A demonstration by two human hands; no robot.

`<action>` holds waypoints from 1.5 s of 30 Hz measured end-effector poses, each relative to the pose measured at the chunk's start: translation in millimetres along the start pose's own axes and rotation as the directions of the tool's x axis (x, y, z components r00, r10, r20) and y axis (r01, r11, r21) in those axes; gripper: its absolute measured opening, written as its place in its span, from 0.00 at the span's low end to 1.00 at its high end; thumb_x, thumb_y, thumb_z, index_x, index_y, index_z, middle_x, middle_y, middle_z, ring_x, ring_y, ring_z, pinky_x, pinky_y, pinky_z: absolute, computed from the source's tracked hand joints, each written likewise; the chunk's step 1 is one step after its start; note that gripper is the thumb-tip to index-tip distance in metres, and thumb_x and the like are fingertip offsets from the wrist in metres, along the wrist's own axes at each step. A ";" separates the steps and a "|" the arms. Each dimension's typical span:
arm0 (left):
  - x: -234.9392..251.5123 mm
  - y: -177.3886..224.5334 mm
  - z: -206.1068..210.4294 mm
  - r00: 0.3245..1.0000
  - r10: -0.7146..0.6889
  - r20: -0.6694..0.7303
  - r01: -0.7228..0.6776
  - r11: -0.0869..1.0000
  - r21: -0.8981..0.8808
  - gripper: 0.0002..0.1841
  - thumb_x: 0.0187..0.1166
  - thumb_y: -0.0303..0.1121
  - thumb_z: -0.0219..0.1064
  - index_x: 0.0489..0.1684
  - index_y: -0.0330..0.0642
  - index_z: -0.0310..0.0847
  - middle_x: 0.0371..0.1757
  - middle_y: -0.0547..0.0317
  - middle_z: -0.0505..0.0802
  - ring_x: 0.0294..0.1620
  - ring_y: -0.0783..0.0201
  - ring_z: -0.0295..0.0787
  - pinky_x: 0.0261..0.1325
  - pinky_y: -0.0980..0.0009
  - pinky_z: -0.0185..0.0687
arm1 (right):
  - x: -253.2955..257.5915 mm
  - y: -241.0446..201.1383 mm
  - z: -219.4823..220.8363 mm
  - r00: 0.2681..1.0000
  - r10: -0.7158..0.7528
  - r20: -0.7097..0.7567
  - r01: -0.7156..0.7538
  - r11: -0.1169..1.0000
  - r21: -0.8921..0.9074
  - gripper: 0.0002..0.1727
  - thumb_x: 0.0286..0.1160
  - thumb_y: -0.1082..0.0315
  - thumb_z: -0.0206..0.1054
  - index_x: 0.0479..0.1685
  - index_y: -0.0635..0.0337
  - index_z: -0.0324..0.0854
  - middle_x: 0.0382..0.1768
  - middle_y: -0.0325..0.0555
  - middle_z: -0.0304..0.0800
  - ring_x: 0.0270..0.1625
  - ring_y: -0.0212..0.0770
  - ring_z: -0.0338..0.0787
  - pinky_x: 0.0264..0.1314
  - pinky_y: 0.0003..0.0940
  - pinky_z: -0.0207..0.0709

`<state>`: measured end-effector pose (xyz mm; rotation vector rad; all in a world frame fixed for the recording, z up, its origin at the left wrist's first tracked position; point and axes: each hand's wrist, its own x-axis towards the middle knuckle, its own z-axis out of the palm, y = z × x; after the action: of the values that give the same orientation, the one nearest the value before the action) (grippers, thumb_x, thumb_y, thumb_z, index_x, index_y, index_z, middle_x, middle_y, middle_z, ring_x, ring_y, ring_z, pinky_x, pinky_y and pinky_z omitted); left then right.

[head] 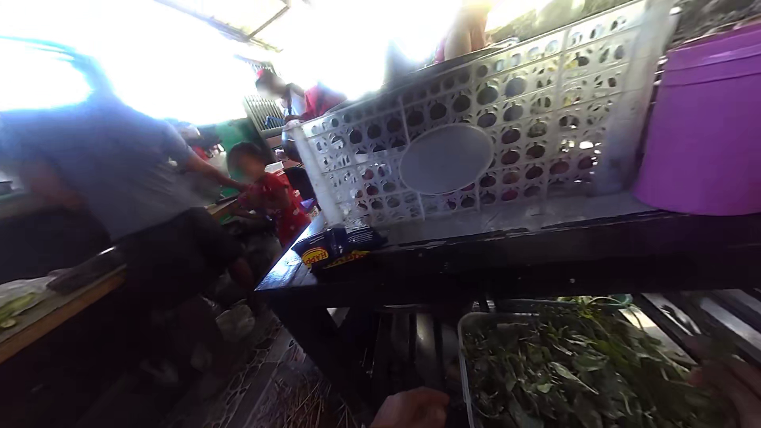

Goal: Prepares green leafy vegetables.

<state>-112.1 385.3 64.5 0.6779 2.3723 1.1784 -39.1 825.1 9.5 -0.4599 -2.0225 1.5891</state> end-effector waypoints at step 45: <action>185.0 104.0 112.6 0.950 -0.278 -0.143 0.138 0.782 -0.608 0.08 0.83 0.23 0.64 0.52 0.26 0.80 0.33 0.55 0.85 0.26 0.72 0.73 0.31 0.76 0.69 | 43.2 42.0 38.5 0.934 0.349 -0.078 -0.356 0.883 -0.305 0.21 0.89 0.64 0.58 0.74 0.65 0.78 0.59 0.62 0.90 0.60 0.56 0.89 0.67 0.57 0.78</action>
<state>-173.3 617.6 60.4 0.0632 1.9816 1.8420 -98.9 829.6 -29.5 -1.0139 -2.2837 1.4437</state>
